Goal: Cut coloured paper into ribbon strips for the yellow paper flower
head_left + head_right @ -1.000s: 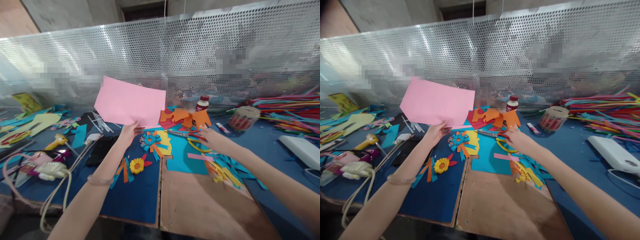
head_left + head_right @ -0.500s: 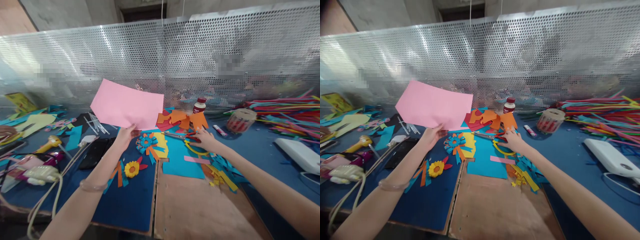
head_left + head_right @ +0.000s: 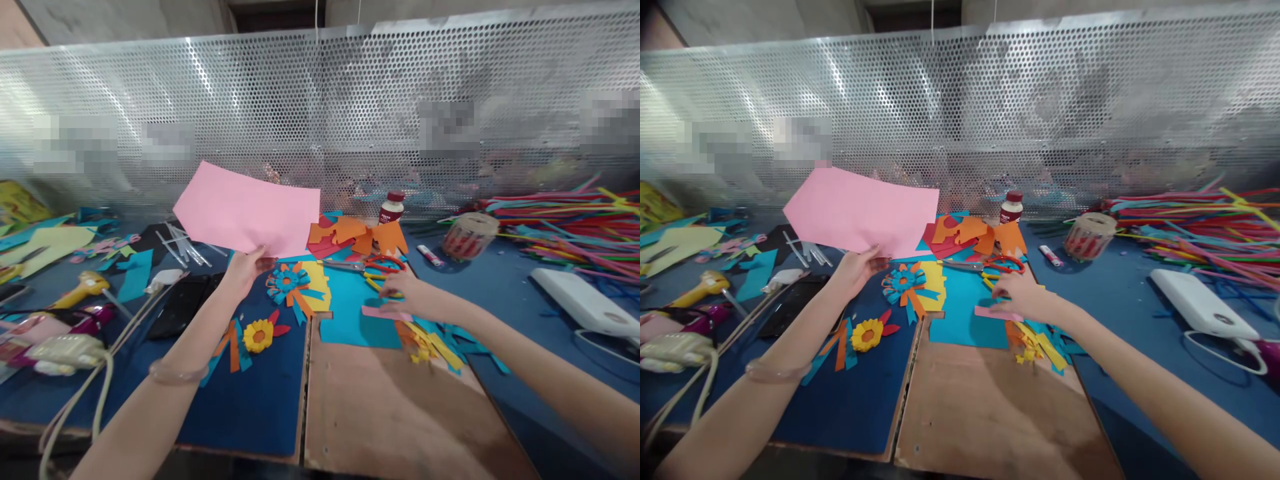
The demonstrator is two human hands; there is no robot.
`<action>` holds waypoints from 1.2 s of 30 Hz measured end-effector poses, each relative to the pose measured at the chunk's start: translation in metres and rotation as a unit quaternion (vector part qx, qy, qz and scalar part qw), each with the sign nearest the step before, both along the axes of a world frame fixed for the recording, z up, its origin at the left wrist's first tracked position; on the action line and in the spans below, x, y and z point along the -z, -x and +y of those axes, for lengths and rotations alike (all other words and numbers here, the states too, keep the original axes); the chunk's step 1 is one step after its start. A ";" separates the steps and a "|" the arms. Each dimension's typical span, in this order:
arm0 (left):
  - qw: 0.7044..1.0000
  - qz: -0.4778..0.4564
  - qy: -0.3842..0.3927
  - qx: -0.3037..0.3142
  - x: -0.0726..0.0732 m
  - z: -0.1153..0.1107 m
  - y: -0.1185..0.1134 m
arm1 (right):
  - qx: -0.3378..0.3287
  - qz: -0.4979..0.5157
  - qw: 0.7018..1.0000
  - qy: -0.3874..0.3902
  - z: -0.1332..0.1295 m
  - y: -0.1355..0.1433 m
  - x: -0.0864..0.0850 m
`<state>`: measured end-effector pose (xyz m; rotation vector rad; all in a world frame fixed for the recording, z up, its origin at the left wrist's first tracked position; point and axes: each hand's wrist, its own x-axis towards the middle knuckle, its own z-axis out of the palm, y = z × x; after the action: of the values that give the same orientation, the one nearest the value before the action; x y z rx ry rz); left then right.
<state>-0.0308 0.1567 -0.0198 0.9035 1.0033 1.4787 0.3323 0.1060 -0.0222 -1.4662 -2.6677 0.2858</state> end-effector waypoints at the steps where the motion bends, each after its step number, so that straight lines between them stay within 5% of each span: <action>1: 1.000 0.002 -0.003 0.003 0.000 0.000 0.000 | 0.006 0.016 1.000 0.018 -0.009 0.004 0.000; 7: 1.000 0.004 -0.003 0.000 -0.003 -0.002 -0.002 | 0.053 0.047 0.997 0.021 -0.028 0.012 0.017; 13: 1.000 0.001 0.004 -0.002 -0.005 -0.002 -0.002 | -0.007 0.070 0.997 0.019 -0.028 0.009 0.022; 23: 1.000 0.007 -0.006 0.000 -0.003 -0.001 0.003 | -0.036 -0.099 0.959 -0.263 -0.099 0.046 0.049; 36: 1.000 0.020 0.002 0.019 -0.003 0.006 0.019 | -0.206 0.019 0.960 -0.187 -0.135 0.057 0.048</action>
<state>-0.0500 0.1628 -0.0167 0.9477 1.0126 1.4320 0.2754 -0.0295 -0.0697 -0.7894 -2.7723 -0.1609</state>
